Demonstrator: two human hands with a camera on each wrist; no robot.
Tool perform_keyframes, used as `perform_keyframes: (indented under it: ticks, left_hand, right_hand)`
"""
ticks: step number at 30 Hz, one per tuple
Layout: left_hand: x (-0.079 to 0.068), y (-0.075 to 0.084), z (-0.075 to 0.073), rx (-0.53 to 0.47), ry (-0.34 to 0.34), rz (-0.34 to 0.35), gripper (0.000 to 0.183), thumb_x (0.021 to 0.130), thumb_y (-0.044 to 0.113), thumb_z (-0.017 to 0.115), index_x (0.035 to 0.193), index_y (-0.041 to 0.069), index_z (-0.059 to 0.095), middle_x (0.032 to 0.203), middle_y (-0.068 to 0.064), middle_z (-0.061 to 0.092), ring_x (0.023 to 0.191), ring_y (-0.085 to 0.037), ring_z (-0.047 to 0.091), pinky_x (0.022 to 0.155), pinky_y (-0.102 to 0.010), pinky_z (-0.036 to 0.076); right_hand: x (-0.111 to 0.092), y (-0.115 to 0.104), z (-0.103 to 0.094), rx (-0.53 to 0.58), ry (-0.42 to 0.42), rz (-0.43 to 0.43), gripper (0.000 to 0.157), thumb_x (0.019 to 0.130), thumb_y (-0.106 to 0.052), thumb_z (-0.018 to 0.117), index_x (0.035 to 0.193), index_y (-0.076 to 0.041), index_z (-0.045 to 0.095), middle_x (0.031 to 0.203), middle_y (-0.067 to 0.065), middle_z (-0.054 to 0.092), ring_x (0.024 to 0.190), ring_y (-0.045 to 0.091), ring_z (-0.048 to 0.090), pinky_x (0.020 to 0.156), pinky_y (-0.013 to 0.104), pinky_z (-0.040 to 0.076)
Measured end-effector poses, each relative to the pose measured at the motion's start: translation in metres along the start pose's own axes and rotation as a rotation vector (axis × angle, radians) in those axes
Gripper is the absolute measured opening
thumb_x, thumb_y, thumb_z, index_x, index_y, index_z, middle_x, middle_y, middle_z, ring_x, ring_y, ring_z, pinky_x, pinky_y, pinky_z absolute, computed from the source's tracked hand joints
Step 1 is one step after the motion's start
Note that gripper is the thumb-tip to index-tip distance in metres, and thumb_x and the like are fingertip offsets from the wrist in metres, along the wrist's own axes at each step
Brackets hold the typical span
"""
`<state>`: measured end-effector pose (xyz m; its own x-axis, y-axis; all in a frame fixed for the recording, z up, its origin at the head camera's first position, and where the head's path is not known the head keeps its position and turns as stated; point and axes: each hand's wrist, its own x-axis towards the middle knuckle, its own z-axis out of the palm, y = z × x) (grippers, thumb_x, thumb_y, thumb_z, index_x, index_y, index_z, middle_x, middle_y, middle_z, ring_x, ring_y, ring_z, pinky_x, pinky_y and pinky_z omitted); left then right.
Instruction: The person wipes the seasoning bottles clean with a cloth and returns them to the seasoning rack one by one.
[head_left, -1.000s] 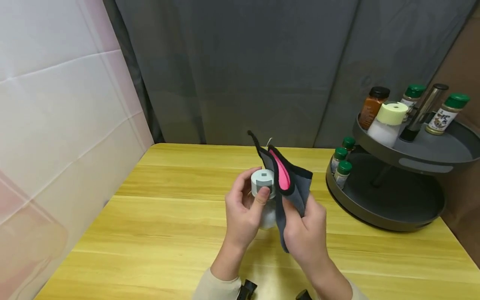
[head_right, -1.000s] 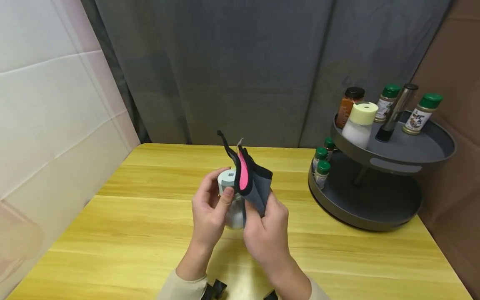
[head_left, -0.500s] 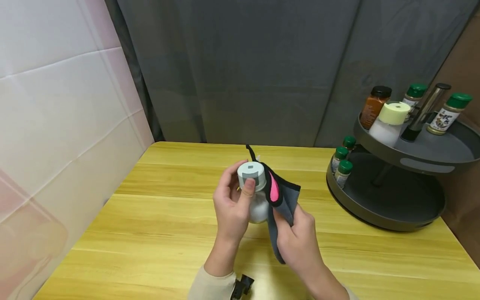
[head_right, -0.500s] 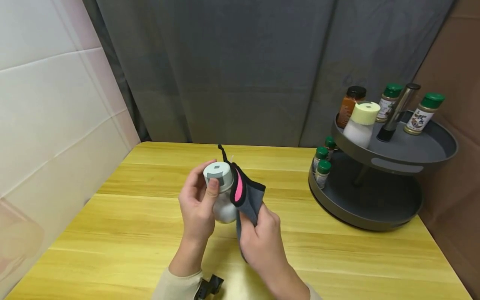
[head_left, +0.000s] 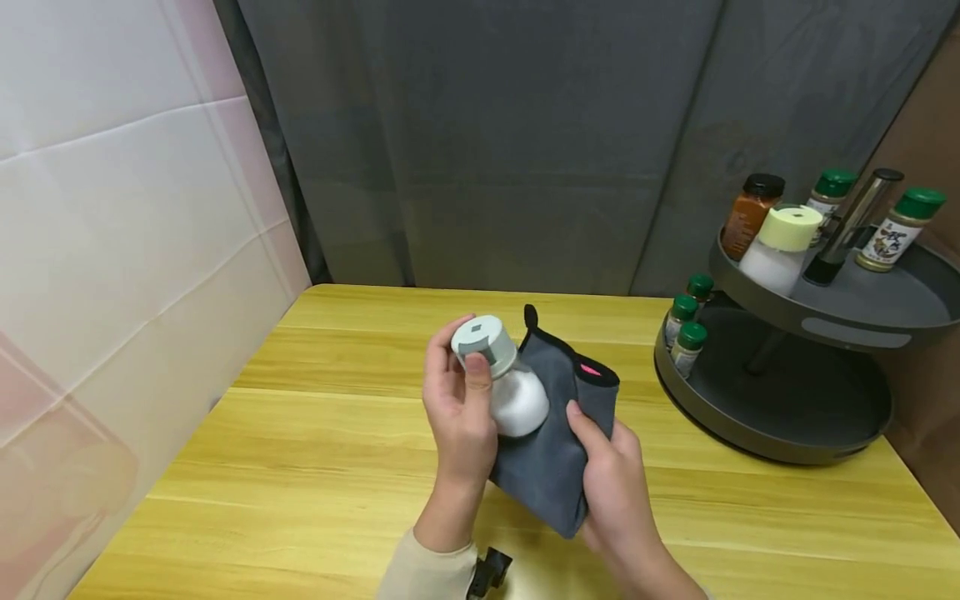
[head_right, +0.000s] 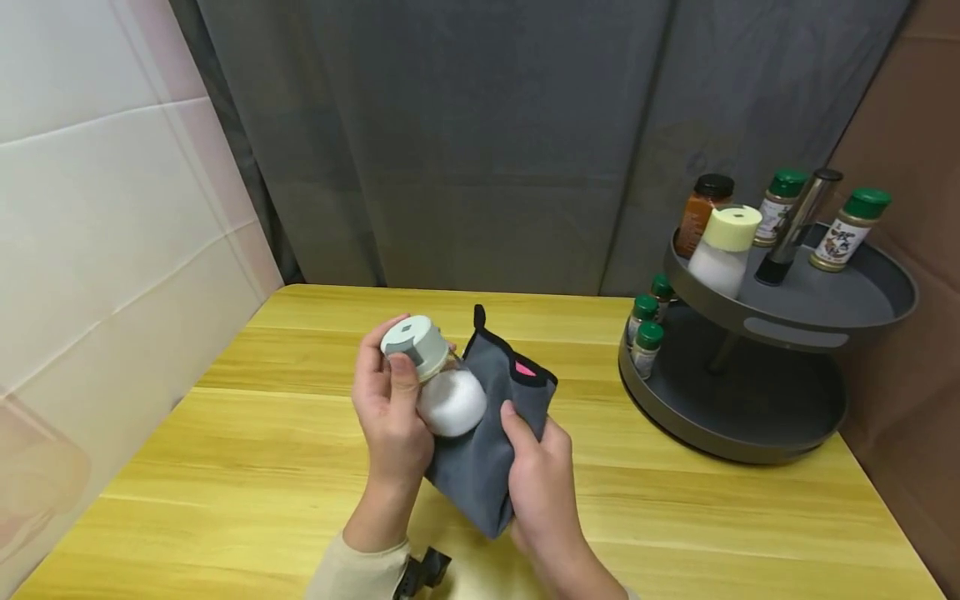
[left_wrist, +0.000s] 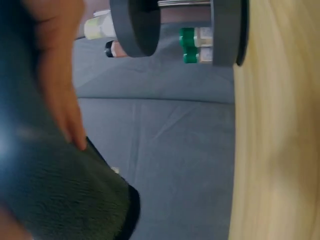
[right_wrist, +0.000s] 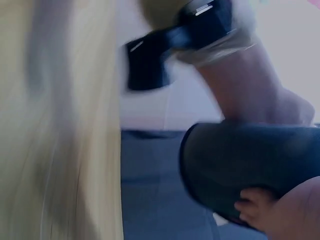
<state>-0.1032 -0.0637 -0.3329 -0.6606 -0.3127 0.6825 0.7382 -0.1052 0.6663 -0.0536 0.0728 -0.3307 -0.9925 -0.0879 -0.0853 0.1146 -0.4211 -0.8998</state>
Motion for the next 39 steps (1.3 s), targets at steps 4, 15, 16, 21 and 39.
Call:
perform_keyframes:
  ticks: [4, 15, 16, 21, 39]
  left_hand:
    - [-0.004, -0.005, 0.005, -0.072, -0.02, 0.005, 0.047, 0.111, 0.03, 0.056, 0.136, -0.008, 0.041, 0.113, -0.012, 0.069, 0.102, -0.021, 0.073, 0.093, -0.033, 0.061]
    - [-0.018, 0.001, 0.031, -0.356, 0.178, -0.172, 0.039, 0.087, -0.008, 0.078, 0.116, 0.004, 0.055, 0.099, -0.005, 0.072, 0.09, -0.022, 0.077, 0.092, -0.04, 0.062]
    - [-0.017, -0.001, 0.032, -0.35, 0.182, -0.164, 0.04, 0.088, -0.007, 0.079, 0.118, 0.004, 0.055, 0.1, -0.005, 0.072, 0.091, -0.021, 0.077, 0.093, -0.04, 0.062]
    - [-0.011, -0.01, 0.024, -0.262, 0.182, -0.13, 0.047, 0.088, 0.0, 0.082, 0.123, 0.0, 0.051, 0.101, -0.004, 0.072, 0.095, -0.022, 0.076, 0.097, -0.038, 0.06]
    - [-0.011, -0.014, 0.018, -0.271, 0.064, -0.092, 0.044, 0.104, 0.022, 0.071, 0.136, 0.016, 0.042, 0.116, -0.002, 0.064, 0.108, -0.022, 0.07, 0.106, -0.034, 0.053]
  right_hand:
    - [-0.002, -0.004, 0.002, 0.145, -0.068, 0.007, 0.059, 0.115, -0.036, 0.046, 0.162, -0.004, 0.032, 0.162, 0.014, 0.044, 0.142, 0.019, 0.057, 0.113, 0.04, 0.054]
    - [0.008, 0.005, 0.006, 0.15, -0.005, -0.115, 0.051, 0.117, -0.034, 0.038, 0.16, -0.005, 0.037, 0.16, 0.012, 0.048, 0.145, 0.016, 0.054, 0.115, 0.032, 0.051]
    - [0.007, 0.007, 0.005, 0.163, -0.029, -0.095, 0.052, 0.117, -0.034, 0.038, 0.16, -0.005, 0.036, 0.162, 0.013, 0.046, 0.146, 0.016, 0.053, 0.116, 0.033, 0.05]
    - [-0.006, 0.007, 0.002, 0.184, -0.086, 0.001, 0.058, 0.116, -0.038, 0.042, 0.163, -0.006, 0.029, 0.165, 0.011, 0.041, 0.147, 0.014, 0.052, 0.118, 0.035, 0.048]
    - [-0.001, -0.006, -0.008, 0.175, -0.106, 0.05, 0.056, 0.117, -0.039, 0.037, 0.164, -0.011, 0.027, 0.164, 0.003, 0.042, 0.144, 0.01, 0.054, 0.119, 0.035, 0.048]
